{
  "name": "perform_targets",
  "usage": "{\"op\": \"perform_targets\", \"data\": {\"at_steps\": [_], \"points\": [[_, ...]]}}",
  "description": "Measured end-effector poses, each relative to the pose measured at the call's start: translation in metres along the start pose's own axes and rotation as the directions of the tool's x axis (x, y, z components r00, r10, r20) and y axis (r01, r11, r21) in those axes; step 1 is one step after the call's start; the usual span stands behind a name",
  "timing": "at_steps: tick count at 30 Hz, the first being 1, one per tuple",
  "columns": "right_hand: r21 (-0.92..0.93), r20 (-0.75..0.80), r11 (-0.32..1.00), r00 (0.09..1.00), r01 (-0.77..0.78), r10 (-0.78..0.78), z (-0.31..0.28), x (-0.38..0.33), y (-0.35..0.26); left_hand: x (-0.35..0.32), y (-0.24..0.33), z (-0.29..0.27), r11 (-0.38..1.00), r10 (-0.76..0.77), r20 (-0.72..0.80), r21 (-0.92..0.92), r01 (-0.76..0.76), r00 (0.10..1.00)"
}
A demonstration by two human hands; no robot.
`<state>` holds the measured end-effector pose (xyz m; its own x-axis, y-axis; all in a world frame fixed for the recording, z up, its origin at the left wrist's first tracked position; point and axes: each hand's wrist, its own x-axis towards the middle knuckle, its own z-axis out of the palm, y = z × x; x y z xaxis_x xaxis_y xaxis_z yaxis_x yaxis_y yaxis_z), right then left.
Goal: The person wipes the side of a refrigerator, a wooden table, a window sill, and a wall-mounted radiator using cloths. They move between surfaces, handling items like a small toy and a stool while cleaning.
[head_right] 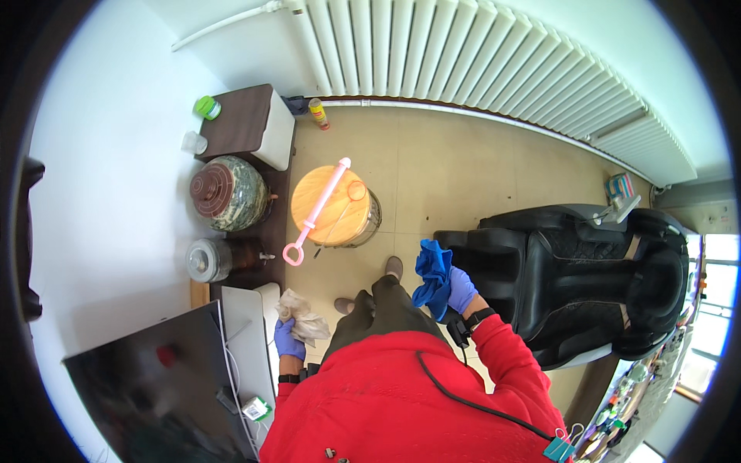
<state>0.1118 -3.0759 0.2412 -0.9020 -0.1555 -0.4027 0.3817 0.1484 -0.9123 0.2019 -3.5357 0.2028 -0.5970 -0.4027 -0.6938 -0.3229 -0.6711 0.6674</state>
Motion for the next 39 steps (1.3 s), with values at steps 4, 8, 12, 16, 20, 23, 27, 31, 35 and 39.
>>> {"op": "perform_targets", "data": {"at_steps": [4,8,12,16,20,23,27,31,35,39], "points": [[0.359,-0.084,0.923,0.980,-0.141,0.182,-0.029,-0.008,0.012,0.006,-0.003,0.034,0.995,-0.061,0.052,0.078,0.057,0.997],[0.192,-0.173,0.980,0.982,-0.048,0.081,-0.049,-0.033,0.030,0.017,-0.002,0.065,0.987,-0.080,0.121,0.149,0.062,0.989],[0.491,-0.222,0.864,0.944,-0.107,0.243,-0.048,-0.060,0.049,0.035,0.001,0.086,0.970,-0.107,0.169,0.235,0.066,0.980],[0.395,-0.340,0.915,0.913,-0.081,0.228,-0.028,-0.086,0.062,0.052,0.001,0.098,0.940,-0.146,0.191,0.333,0.076,0.971],[0.141,-0.435,0.983,0.884,-0.119,0.170,-0.001,-0.106,0.060,0.075,0.010,0.106,0.916,-0.226,0.250,0.384,0.118,0.941],[0.108,-0.454,0.987,0.877,-0.122,0.159,0.017,-0.112,0.052,0.090,0.021,0.103,0.910,-0.222,0.258,0.402,0.104,0.940],[-0.070,-0.393,0.981,0.909,-0.181,0.139,0.038,-0.116,0.044,0.108,0.038,0.090,0.892,-0.192,0.245,0.447,0.065,0.950],[0.237,-0.433,0.960,0.869,-0.147,0.240,0.059,-0.113,0.041,0.115,0.055,0.072,0.903,-0.187,0.254,0.426,0.064,0.949],[0.156,-0.432,0.972,0.873,-0.174,0.226,0.071,-0.103,0.038,0.113,0.070,0.058,0.920,-0.220,0.250,0.374,0.116,0.943],[0.241,-0.402,0.958,0.882,-0.158,0.247,0.078,-0.089,0.031,0.112,0.078,0.048,0.931,-0.284,0.175,0.285,0.227,0.943]]}}
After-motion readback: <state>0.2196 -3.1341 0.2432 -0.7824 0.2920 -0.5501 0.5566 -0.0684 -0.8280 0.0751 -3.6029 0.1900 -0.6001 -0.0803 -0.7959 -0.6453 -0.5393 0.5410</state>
